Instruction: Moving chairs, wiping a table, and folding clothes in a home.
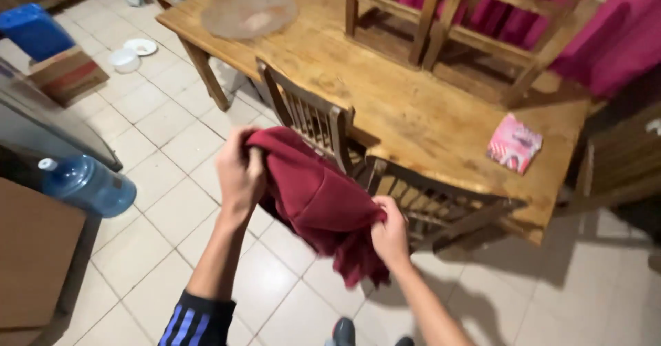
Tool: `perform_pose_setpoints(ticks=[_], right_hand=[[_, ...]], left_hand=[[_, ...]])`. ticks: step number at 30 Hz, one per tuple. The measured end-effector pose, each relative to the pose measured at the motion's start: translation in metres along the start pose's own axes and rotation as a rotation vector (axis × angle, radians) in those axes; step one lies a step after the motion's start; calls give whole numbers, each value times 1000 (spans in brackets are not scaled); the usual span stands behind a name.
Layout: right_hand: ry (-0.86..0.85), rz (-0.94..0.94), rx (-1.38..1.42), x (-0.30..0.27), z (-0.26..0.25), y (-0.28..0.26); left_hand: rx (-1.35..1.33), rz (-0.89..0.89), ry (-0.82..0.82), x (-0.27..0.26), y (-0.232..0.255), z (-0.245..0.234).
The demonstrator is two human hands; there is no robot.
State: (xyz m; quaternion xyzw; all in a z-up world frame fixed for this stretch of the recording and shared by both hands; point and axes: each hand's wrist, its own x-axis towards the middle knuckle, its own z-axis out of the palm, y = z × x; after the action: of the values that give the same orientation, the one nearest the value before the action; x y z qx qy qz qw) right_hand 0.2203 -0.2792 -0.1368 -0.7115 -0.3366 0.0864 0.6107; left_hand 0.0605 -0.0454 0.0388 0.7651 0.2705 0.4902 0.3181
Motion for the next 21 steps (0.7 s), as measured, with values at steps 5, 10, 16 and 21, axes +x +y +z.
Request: perform_pose_setpoints(ticks=[5,10,16,21], right_hand=[[147,-133,52,54,-23,1],[204,-158,-16,43,-79,27],[401,-66,132,17,-143,17],[620,105,306,-13,-199,-24]], left_hand=[[3,68,-62,5,1,30],[-78,71,-173,-16,0,55],[-45,-28,-503,-23,9,80],[74,28,-1055,-27,49,97]])
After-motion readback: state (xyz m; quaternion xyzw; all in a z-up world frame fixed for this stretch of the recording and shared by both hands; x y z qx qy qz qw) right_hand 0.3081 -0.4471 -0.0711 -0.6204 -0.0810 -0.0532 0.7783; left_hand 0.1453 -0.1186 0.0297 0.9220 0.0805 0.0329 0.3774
